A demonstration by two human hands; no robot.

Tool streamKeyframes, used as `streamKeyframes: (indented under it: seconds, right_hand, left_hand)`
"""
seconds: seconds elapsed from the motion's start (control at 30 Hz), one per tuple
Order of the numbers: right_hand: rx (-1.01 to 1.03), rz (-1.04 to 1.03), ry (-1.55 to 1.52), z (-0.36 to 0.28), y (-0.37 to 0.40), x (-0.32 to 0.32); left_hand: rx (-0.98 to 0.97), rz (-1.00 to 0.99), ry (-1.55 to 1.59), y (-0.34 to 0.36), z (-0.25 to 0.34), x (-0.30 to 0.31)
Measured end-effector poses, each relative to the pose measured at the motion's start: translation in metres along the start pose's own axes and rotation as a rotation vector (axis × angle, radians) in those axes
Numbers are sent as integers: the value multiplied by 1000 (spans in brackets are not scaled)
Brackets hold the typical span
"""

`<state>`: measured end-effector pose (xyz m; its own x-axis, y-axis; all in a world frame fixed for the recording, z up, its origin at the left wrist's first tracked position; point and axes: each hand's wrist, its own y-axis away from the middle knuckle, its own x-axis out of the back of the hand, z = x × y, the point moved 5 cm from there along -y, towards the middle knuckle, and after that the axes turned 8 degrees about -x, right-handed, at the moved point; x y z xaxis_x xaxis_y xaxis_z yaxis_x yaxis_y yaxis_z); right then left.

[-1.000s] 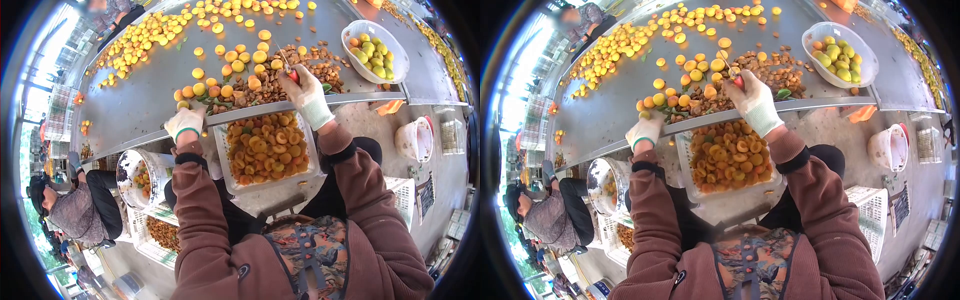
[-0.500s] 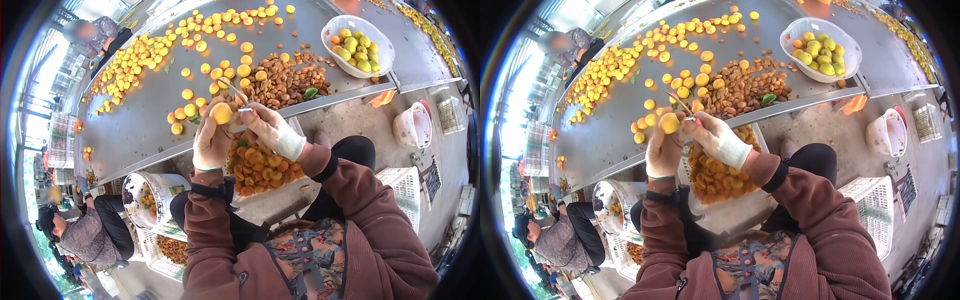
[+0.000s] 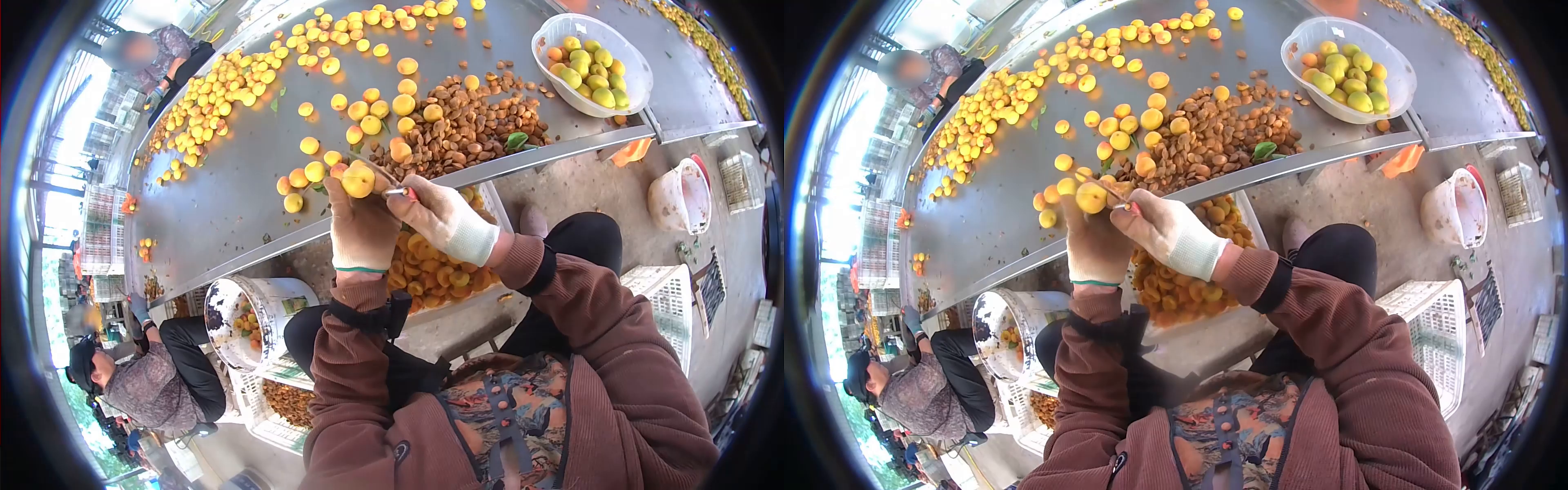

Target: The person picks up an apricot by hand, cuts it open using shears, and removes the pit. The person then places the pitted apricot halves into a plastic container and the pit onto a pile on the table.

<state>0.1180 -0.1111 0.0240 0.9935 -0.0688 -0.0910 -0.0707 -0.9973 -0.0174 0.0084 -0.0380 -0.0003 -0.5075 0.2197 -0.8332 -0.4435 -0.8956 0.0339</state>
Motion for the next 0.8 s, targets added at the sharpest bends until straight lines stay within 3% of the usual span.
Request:
streamKeyframes:
  seconds: [0.1,0.17,0.5,0.57,0.7,0.8]
  right_hand:
    - [39,-18,-5,1,-1,-5]
    - [4,27,222,8,-2,-4]
    - [-3,64,286,-2,1,-4]
    - [-14,32,411,-6,1,-5]
    - [61,-26,335,-5,3,-3]
    - [46,-43,418,-11,3,0]
  left_hand:
    - [-9,-15,-80,3,3,-2]
    - [-17,-22,-131,5,4,-3]
    - [-50,21,-179,9,18,-13]
    - [-210,-141,-533,9,36,-18]
    - [-198,-258,-896,17,55,-30]
    - [-274,-251,-689,16,43,-27]
